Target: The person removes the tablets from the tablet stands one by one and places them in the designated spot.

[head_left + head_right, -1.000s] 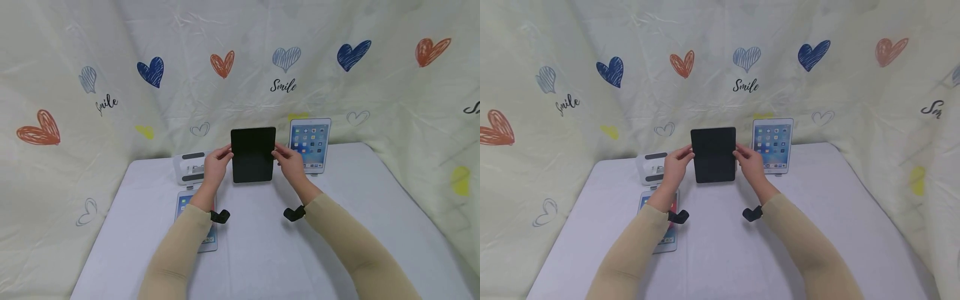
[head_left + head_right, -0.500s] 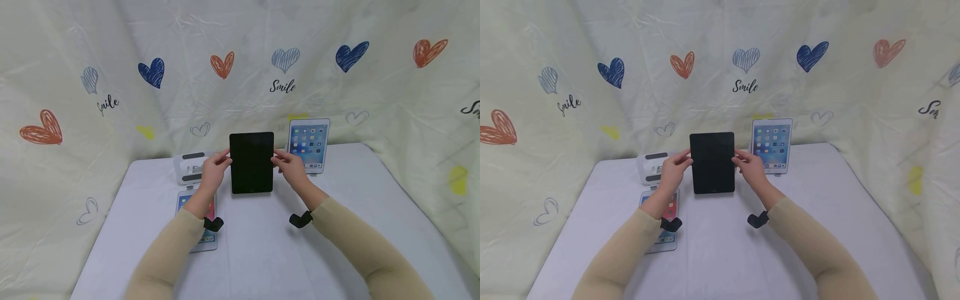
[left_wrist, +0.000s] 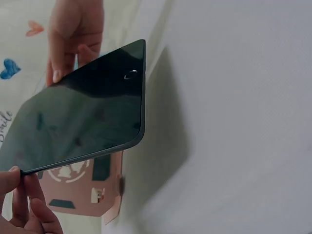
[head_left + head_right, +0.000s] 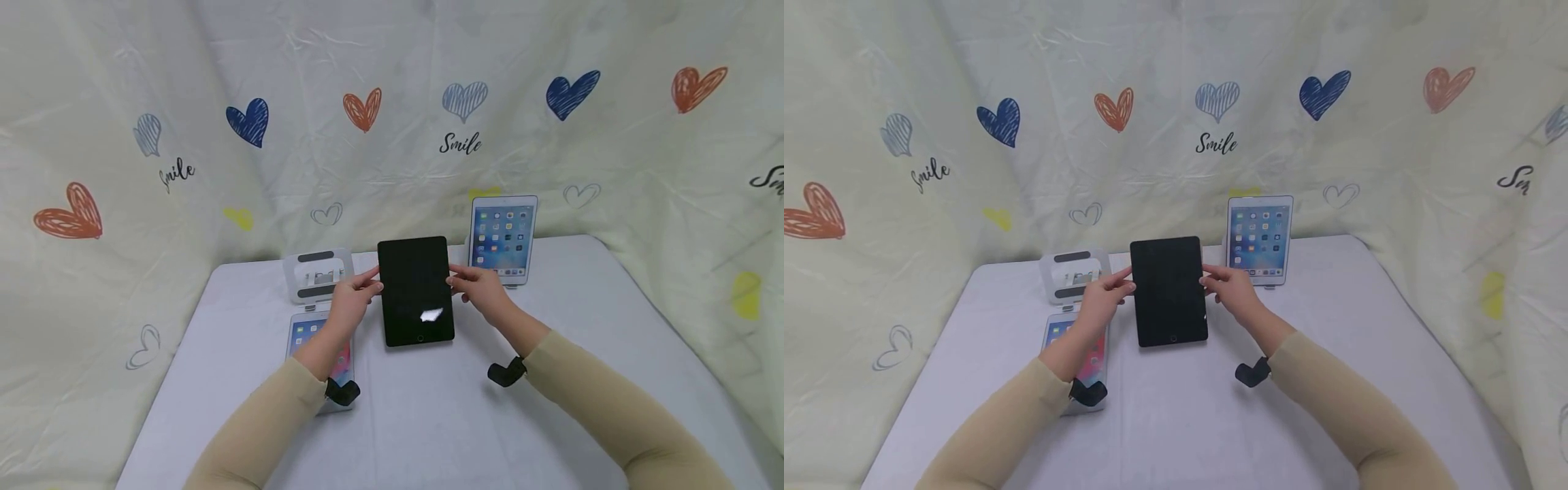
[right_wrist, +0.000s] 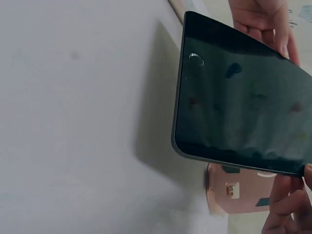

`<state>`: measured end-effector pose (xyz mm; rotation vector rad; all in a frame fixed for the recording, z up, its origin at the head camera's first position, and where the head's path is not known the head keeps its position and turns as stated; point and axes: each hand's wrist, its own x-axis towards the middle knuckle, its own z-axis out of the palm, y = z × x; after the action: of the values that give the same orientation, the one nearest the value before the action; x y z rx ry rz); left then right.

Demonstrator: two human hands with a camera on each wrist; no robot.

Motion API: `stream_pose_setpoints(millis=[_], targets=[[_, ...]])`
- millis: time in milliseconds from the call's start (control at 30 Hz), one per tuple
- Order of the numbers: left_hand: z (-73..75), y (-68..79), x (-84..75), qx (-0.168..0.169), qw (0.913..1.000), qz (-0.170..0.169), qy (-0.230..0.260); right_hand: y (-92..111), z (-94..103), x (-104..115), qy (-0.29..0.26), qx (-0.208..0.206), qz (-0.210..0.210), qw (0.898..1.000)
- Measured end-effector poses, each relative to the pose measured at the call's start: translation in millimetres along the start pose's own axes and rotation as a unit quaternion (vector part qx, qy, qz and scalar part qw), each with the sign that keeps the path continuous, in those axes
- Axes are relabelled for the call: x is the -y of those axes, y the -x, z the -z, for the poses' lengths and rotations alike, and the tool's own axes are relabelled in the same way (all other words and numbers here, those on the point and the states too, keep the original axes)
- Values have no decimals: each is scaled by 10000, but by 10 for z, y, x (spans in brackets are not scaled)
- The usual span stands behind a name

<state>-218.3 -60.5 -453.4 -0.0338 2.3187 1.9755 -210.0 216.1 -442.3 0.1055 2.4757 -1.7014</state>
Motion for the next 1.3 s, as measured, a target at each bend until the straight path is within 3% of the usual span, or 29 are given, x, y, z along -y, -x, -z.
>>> stream_pose_setpoints(millis=[400, 567, 833, 1133, 1300], targets=[[-28, 202, 201, 317, 9977, 525, 272, 143, -21, -164, -131, 569, -611, 9964], [-39, 289, 291, 357, 9944, 989, 90, 202, -62, -257, -150, 646, -943, 9933], [-50, 348, 367, 421, 9887, 1420, -226, 279, -138, -336, 4, 588, -1254, 9904], [-88, 308, 418, 709, 9849, 1430, -664, 301, -168, -381, 283, 578, -1317, 9892], [-108, 312, 389, 858, 9787, 1551, -1040, 278, -174, -394, 501, 673, -1327, 9876]])
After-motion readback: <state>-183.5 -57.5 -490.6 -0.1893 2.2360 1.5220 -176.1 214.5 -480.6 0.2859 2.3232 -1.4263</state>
